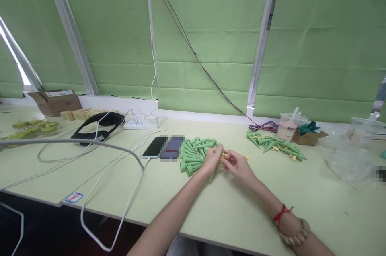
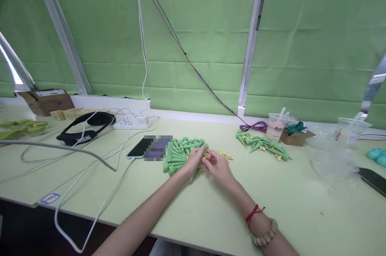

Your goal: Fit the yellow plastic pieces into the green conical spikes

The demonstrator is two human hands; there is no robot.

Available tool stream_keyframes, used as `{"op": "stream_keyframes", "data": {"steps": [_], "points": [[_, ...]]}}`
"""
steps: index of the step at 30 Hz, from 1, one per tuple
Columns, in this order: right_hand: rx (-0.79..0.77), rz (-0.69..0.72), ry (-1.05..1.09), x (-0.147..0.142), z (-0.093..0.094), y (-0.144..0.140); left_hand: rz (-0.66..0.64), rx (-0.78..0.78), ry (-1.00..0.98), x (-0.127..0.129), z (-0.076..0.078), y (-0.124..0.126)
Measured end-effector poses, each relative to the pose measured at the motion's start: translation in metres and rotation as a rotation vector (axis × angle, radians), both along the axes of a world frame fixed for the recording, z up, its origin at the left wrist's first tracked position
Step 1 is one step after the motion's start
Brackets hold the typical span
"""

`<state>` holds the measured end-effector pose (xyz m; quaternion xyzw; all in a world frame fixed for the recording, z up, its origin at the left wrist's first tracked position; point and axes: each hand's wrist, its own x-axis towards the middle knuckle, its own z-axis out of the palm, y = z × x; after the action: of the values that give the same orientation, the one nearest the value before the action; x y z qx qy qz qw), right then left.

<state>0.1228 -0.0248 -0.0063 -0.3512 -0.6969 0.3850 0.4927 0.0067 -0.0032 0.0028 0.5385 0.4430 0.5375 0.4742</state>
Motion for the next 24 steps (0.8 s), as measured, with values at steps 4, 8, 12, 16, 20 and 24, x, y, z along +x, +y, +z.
{"op": "stream_keyframes", "data": {"steps": [4, 8, 12, 16, 20, 24], "points": [[-0.091, -0.075, 0.117, -0.005, 0.002, -0.001, 0.038, 0.053, -0.020, 0.000, 0.002, 0.000], [-0.526, 0.032, 0.340, -0.005, 0.008, -0.001, 0.035, 0.206, 0.033, 0.000, 0.005, -0.003], [-0.749, 0.158, 0.467, 0.004, 0.011, -0.002, 0.026, 0.272, 0.163, -0.001, 0.005, -0.005], [-0.842, 0.146, 0.410, 0.010, 0.005, 0.004, 0.019, 0.409, 0.413, -0.005, 0.002, -0.005], [-0.818, 0.128, 0.331, 0.014, -0.003, 0.012, 0.005, 0.466, 0.574, -0.006, 0.002, -0.005], [-0.722, 0.164, 0.310, 0.012, -0.001, 0.011, 0.048, 0.398, 0.479, -0.003, 0.005, -0.005]]}}
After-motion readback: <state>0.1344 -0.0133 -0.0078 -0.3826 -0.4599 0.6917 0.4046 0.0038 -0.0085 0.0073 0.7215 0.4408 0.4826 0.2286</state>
